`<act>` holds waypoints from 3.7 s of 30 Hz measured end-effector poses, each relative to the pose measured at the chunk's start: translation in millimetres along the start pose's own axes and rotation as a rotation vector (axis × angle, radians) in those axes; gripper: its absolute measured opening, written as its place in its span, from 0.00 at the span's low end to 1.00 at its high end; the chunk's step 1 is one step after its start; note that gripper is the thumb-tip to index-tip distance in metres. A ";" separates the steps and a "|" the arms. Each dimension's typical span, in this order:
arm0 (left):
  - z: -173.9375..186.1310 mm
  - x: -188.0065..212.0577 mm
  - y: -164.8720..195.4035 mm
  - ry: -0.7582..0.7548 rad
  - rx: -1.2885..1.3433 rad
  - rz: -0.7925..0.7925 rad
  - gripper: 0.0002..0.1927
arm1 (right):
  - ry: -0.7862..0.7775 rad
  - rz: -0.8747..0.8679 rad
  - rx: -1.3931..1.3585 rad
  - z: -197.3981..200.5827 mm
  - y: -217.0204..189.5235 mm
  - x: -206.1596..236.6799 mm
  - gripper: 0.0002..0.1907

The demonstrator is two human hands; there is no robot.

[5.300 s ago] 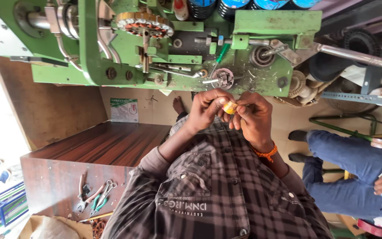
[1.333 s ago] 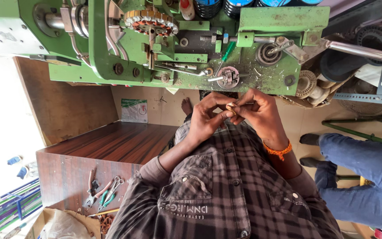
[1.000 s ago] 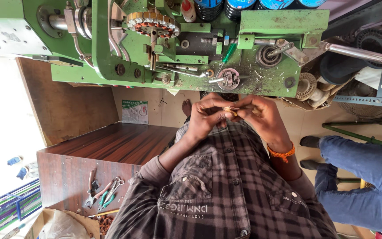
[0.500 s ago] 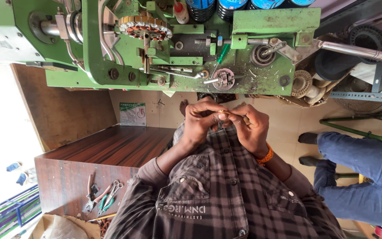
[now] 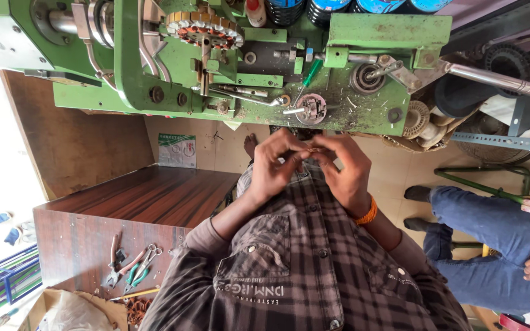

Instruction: The person stands at a green machine in a workshop and works on a small metal motor component. They rub the part with a piece of abrasive paper, fit it onto the machine, press and turn it by hand, remove it, and continue hand-fitting the part against the machine.

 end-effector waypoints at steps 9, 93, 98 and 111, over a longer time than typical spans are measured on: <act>-14.1 -0.2 -30.7 -0.002 0.491 0.130 0.21 | -0.030 -0.253 -0.579 -20.1 36.8 11.7 0.05; 2.4 -72.3 -50.3 -0.088 -0.815 -0.119 0.35 | -0.358 -0.407 -0.127 -70.4 211.4 -33.9 0.12; -3.2 -68.1 -96.1 -0.078 -0.561 -0.062 0.27 | -0.520 -0.295 -0.037 -72.5 193.6 -42.4 0.10; -7.8 -75.7 -90.3 -0.315 -0.544 -0.192 0.25 | -0.552 -0.334 -0.154 -73.8 191.0 -62.0 0.11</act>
Point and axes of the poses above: each hand's wrist, its own x-axis away from the middle knuckle, its own z-axis out of the back of the hand, y = z × x, the point moved 10 cm from there along -x, towards the middle knuckle, and after that the axes turned 5 degrees about x, right-handed, at the moved point
